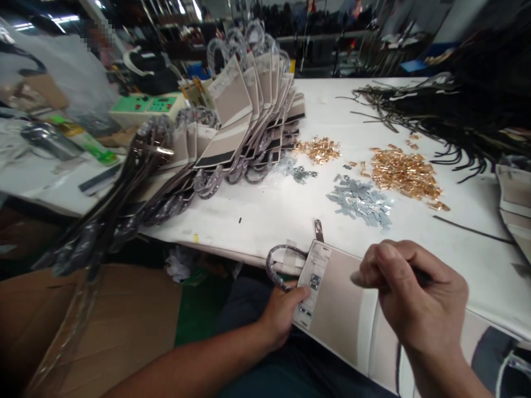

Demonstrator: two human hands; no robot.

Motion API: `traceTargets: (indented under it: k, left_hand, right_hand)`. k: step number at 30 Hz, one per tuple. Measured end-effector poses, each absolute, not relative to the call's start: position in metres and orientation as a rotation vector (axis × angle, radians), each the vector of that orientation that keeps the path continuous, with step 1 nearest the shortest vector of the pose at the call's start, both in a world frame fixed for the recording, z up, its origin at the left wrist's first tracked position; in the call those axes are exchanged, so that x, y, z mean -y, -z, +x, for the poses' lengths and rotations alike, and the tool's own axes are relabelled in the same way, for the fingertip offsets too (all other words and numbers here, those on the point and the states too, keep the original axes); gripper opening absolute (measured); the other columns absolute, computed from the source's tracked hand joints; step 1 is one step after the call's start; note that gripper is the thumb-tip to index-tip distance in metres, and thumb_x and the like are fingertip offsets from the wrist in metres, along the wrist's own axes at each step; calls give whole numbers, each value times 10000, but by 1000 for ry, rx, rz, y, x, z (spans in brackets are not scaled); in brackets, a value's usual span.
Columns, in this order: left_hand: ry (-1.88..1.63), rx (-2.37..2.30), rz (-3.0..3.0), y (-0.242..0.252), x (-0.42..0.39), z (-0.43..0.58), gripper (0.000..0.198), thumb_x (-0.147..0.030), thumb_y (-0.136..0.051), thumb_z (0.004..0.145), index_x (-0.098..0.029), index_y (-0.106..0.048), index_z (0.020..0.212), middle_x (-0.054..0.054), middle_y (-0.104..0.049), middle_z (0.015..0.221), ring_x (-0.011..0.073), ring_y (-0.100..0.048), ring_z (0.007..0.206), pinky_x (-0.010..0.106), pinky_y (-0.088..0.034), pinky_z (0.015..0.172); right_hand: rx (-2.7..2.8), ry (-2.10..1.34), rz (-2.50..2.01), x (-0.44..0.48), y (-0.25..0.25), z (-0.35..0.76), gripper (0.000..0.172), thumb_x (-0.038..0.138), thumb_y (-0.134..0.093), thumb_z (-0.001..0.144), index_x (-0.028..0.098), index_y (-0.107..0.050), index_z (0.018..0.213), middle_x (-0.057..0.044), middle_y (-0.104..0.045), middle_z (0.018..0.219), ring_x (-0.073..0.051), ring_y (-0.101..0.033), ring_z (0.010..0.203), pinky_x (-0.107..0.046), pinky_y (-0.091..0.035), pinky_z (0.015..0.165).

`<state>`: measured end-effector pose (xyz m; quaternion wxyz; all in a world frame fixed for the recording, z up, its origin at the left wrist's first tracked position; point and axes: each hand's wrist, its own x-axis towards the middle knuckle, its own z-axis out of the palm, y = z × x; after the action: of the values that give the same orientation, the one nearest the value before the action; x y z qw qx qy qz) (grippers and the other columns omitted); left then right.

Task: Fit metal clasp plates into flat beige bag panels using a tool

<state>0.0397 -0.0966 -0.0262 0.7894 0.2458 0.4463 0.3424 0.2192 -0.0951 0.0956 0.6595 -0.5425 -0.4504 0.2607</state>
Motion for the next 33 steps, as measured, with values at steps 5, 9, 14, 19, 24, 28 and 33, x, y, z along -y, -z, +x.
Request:
traceTargets:
  k: [5,9,14,19,24,28,33]
  left_hand:
    - [-737,-981,450,20,96,42,380,-418,-827,632,-95,-812,832,85,-738,746,201,-647,690,304,-470,690]
    - [-754,-991,396,17,97,45,304,-379,-820,599,-111,-779,737,52,-696,686,171,-606,638,288,-441,654]
    - [-753,-978,397,12,95,46,286,-367,-836,616,-119,-765,741,48,-697,704,163,-596,648,285,-448,668]
    - [-850,-920,490,12,96,43,327,-358,-856,687,-145,-795,928,56,-754,853,189,-660,759,292,-495,748]
    - [-763,-938,420,24,100,43,349,-392,-837,598,-108,-782,793,81,-736,760,185,-642,668,295,-470,673]
    - [-809,-922,408,28,101,45,348,-386,-845,586,-118,-773,797,75,-734,759,192,-646,679,304,-475,688]
    - [-864,-923,442,27,101,46,277,-333,-814,627,-142,-779,823,52,-734,770,196,-654,693,308,-489,703]
  right_hand:
    - [630,-854,-912,84,-67,193,367,303,-721,915,206,-549,606,47,-421,505,-124,-386,447,-283,-385,445]
    - [553,-796,-929,79,-49,188,362,214,-676,873,212,-480,568,55,-383,498,-122,-353,418,-287,-356,422]
    - [952,-625,-985,88,-46,171,332,158,-686,952,212,-558,650,36,-529,568,-146,-506,503,-304,-440,516]
    - [1606,-527,-1244,73,-58,152,351,292,-731,972,196,-624,653,23,-590,594,-120,-536,517,-263,-388,520]
    - [1309,-848,-1432,54,-73,162,553,537,-698,998,212,-566,570,14,-548,496,-135,-482,444,-265,-384,450]
    - [1375,-875,-1391,53,-77,153,572,579,-707,977,210,-559,566,6,-556,506,-139,-490,467,-270,-389,475]
    - [1625,-729,-1397,63,-67,148,549,528,-668,990,200,-543,568,19,-505,519,-126,-448,507,-269,-353,500]
